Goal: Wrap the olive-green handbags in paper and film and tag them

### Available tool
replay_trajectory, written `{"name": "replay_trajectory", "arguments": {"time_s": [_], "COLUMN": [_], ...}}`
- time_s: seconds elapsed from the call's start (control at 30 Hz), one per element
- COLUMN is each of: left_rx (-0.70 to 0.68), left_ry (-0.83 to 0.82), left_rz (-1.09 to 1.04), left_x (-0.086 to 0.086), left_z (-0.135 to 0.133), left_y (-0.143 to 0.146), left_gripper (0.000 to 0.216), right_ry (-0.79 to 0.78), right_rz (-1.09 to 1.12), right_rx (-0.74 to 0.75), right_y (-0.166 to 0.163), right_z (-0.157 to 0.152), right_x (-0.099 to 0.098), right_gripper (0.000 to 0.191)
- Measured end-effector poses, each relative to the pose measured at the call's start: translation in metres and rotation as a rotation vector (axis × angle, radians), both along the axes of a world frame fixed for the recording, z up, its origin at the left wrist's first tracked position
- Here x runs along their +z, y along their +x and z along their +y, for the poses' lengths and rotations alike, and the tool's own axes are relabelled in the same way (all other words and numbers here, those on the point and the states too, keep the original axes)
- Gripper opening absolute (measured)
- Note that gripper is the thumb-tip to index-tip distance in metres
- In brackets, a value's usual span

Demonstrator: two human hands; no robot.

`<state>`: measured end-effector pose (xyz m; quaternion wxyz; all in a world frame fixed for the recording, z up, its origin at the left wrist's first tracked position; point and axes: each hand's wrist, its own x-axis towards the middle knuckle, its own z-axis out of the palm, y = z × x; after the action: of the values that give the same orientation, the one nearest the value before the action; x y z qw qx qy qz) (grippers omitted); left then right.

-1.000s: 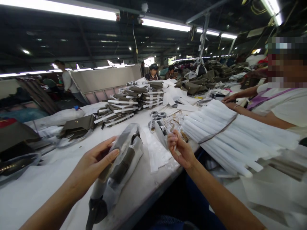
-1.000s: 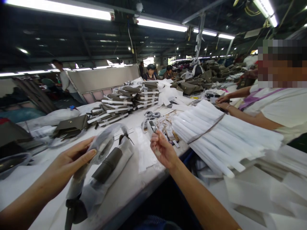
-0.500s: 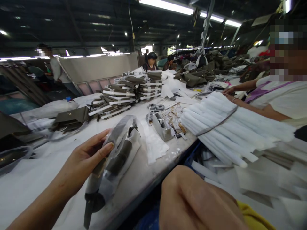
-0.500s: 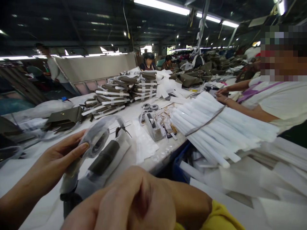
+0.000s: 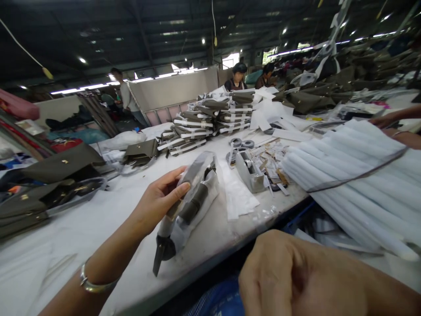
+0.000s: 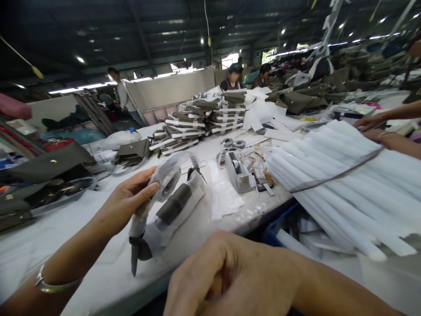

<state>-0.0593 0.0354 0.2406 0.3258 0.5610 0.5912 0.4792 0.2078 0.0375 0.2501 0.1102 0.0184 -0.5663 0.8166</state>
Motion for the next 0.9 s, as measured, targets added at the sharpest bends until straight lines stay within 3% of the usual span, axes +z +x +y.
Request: {"name": "replay_trajectory", "arguments": {"time_s": [0.07, 0.17, 0.23, 0.3, 0.5, 0.67, 0.9], "left_rx": [0.005, 0.004, 0.023, 0.059, 0.108, 0.165, 0.136], "left_ry": [0.006, 0.007, -0.010, -0.030, 0.004, 0.026, 0.032], "left_rz": [0.002, -0.008, -0.022, -0.032, 0.048, 0.105, 0.202], "left_x": [0.001, 0.003, 0.004, 0.004, 0.006, 0.010, 0.008], "left_z": [-0.002, -0.004, -0.006, -0.007, -0.011, -0.018, -0.017], "left_y": [0.000, -0.001, -0.001, 0.000, 0.003, -0.002, -0.005], "left_gripper": [0.061, 0.060, 0.063, 0.067, 0.070, 0.070, 0.065], "right_ry": [0.021, 0.197, 0.265, 0.289, 0.301, 0.301, 0.352], "right_rz": [-0.012, -0.097, -0.152, -0.182, -0.253, -0.241, -0.142], "right_rx": [-0.110, -0.504, -0.750, -0.851, -0.887, -0.922, -0.921], "right_y": [-0.009, -0.025, -0.038, -0.051, -0.086, -0.094, -0.098], "right_z": [0.010, 0.037, 0.057, 0.071, 0.085, 0.092, 0.082], "right_x": [-0.009, -0.036, -0.054, -0.068, -0.078, -0.085, -0.076], "right_gripper": [0.044, 0.028, 0.025, 0.025, 0.018, 0.017, 0.024]}}
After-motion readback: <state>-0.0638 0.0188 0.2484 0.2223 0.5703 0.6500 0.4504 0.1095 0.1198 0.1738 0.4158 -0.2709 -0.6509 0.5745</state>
